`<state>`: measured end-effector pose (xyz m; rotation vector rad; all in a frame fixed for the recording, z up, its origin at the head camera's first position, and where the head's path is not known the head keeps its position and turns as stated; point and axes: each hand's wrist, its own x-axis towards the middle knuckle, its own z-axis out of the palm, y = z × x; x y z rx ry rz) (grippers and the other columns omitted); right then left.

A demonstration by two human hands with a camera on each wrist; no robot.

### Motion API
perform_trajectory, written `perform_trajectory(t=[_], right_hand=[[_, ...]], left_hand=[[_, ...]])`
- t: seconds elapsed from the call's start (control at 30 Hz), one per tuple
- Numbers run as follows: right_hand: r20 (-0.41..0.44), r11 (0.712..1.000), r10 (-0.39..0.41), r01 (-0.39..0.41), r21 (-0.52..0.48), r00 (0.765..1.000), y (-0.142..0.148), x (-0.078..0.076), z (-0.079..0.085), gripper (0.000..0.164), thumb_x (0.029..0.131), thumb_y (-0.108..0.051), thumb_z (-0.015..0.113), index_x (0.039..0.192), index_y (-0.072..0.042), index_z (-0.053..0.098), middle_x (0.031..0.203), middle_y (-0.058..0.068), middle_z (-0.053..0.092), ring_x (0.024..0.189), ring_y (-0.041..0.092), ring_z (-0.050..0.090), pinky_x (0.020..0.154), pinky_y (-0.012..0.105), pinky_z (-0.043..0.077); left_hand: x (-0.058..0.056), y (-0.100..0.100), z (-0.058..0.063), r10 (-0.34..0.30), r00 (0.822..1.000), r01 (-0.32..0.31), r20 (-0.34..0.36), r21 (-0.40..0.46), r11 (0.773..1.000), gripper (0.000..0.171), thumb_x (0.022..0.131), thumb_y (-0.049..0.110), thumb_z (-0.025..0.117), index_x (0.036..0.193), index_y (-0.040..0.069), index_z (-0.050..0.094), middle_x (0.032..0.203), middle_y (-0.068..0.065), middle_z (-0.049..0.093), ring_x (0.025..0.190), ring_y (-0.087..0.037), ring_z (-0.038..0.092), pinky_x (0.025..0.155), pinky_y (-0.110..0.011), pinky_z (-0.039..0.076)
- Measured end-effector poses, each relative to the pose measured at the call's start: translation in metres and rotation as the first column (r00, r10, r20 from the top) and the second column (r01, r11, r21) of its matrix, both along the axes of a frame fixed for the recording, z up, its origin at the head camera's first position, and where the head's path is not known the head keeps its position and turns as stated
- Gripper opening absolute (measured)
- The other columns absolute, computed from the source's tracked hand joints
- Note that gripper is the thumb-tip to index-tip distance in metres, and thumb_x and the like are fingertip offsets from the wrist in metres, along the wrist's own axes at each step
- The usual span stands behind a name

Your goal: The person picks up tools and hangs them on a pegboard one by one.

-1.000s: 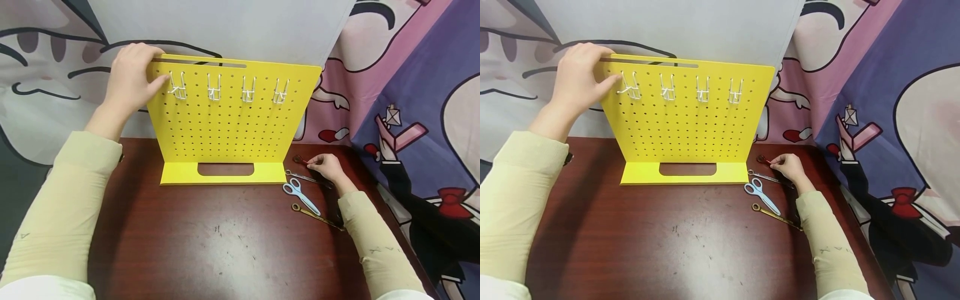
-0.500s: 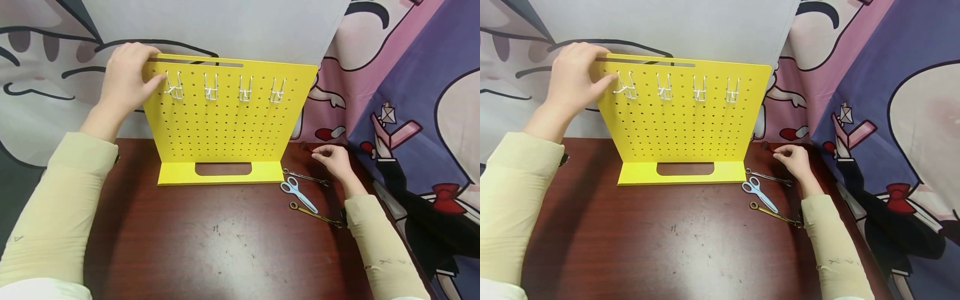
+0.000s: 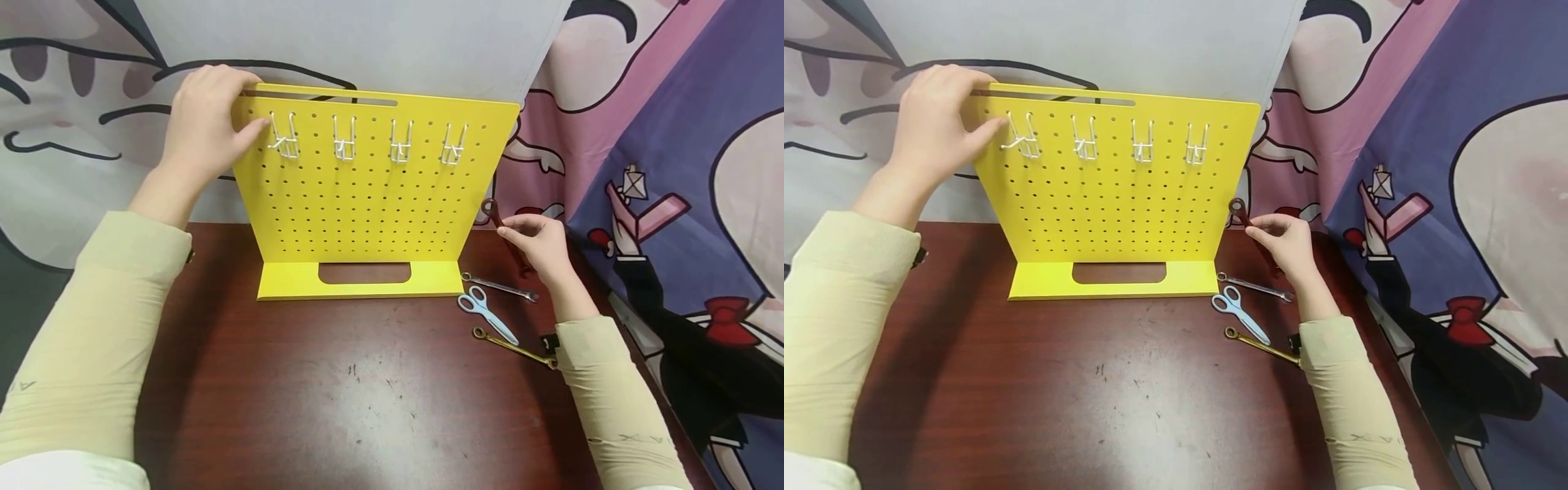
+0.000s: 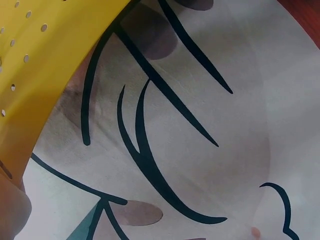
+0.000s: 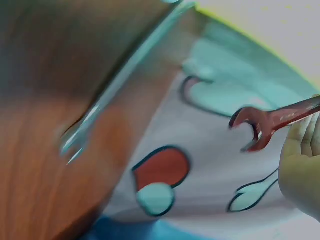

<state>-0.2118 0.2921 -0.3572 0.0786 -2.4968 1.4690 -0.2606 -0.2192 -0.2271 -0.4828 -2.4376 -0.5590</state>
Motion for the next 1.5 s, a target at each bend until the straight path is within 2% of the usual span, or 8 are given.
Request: perform_trajectory(t=[0.1, 0.2, 0.43, 0.6, 0.73, 0.9, 1.1, 1.5], right_hand=[[-0.047, 0.987, 0.014, -0.021, -0.159, 0.999, -0.017, 0.002, 0.008, 0.007, 0.092, -0.009, 0.082, 0.098, -0.013, 0.082, 0.079, -0.02, 0.074, 0.074, 0.001, 0.064, 0.067, 0.012, 0.054], [-0.098, 0.962, 0.027, -0.052, -0.267, 0.995, -0.033, 0.004, 0.016, 0.014, 0.092, -0.005, 0.081, 0.092, -0.018, 0.082, 0.079, -0.016, 0.076, 0.075, 0.002, 0.066, 0.07, 0.013, 0.056], [-0.178, 0.914, 0.021, -0.091, -0.396, 0.984, -0.067, 0.002, 0.027, 0.021, 0.091, -0.001, 0.079, 0.087, -0.021, 0.082, 0.079, -0.011, 0.077, 0.071, 0.004, 0.069, 0.066, 0.017, 0.06], [-0.211, 0.897, 0.018, -0.109, -0.429, 0.977, -0.087, -0.003, 0.032, 0.025, 0.091, 0.001, 0.079, 0.085, -0.023, 0.082, 0.079, -0.011, 0.076, 0.072, 0.004, 0.068, 0.064, 0.017, 0.057], [-0.223, 0.894, 0.015, -0.113, -0.433, 0.975, -0.098, -0.009, 0.034, 0.025, 0.091, -0.001, 0.079, 0.085, -0.025, 0.081, 0.08, -0.012, 0.076, 0.076, 0.004, 0.068, 0.069, 0.018, 0.057], [-0.199, 0.88, -0.006, -0.09, -0.467, 0.98, -0.108, -0.018, 0.033, 0.022, 0.091, -0.003, 0.08, 0.086, -0.024, 0.082, 0.084, -0.01, 0.077, 0.079, 0.006, 0.071, 0.078, 0.021, 0.06], [-0.167, 0.853, -0.014, -0.075, -0.516, 0.986, -0.116, -0.029, 0.027, 0.02, 0.092, -0.003, 0.08, 0.087, -0.023, 0.082, 0.084, -0.01, 0.078, 0.078, 0.006, 0.072, 0.079, 0.022, 0.062], [-0.128, 0.85, -0.081, 0.001, -0.526, 0.988, -0.125, -0.041, 0.024, 0.015, 0.091, -0.006, 0.081, 0.088, -0.021, 0.079, 0.083, -0.011, 0.075, 0.081, 0.005, 0.07, 0.078, 0.019, 0.061]], left_hand=[[0.0, -0.001, 0.0, 0.002, 1.0, -0.002, -0.003, 0.0, 1.0, 0.043, 0.1, 0.013, 0.072, 0.14, 0.0, 0.062, 0.137, -0.024, 0.067, 0.128, -0.042, 0.054, 0.126, -0.05, 0.036], [0.0, -0.001, 0.0, 0.004, 1.0, -0.004, -0.003, 0.001, 1.0, 0.043, 0.1, 0.013, 0.072, 0.14, 0.0, 0.062, 0.137, -0.024, 0.067, 0.128, -0.042, 0.054, 0.126, -0.05, 0.036], [-0.002, 0.0, -0.001, 0.003, 1.0, -0.003, 0.001, 0.004, 1.0, 0.044, 0.1, 0.013, 0.072, 0.141, 0.0, 0.062, 0.138, -0.024, 0.067, 0.129, -0.042, 0.054, 0.127, -0.049, 0.035], [-0.003, -0.001, -0.002, 0.002, 1.0, -0.002, -0.006, 0.007, 1.0, 0.044, 0.099, 0.013, 0.073, 0.141, 0.001, 0.062, 0.139, -0.023, 0.067, 0.129, -0.042, 0.055, 0.126, -0.05, 0.036], [-0.003, -0.001, -0.002, -0.005, 1.0, 0.005, -0.011, 0.011, 1.0, 0.044, 0.099, 0.012, 0.074, 0.14, 0.001, 0.063, 0.138, -0.023, 0.068, 0.131, -0.042, 0.055, 0.127, -0.05, 0.036], [-0.004, -0.002, -0.003, -0.004, 1.0, 0.004, -0.006, 0.013, 1.0, 0.045, 0.099, 0.012, 0.074, 0.14, 0.001, 0.062, 0.139, -0.023, 0.067, 0.131, -0.043, 0.055, 0.127, -0.049, 0.036], [-0.006, -0.001, -0.004, 0.007, 1.0, -0.007, 0.008, 0.012, 1.0, 0.045, 0.099, 0.014, 0.073, 0.141, 0.001, 0.062, 0.14, -0.024, 0.067, 0.134, -0.043, 0.055, 0.129, -0.049, 0.034], [-0.006, 0.0, -0.004, 0.009, 1.0, -0.009, 0.009, 0.013, 1.0, 0.046, 0.1, 0.014, 0.072, 0.143, 0.002, 0.061, 0.141, -0.023, 0.066, 0.136, -0.043, 0.054, 0.129, -0.05, 0.034]])
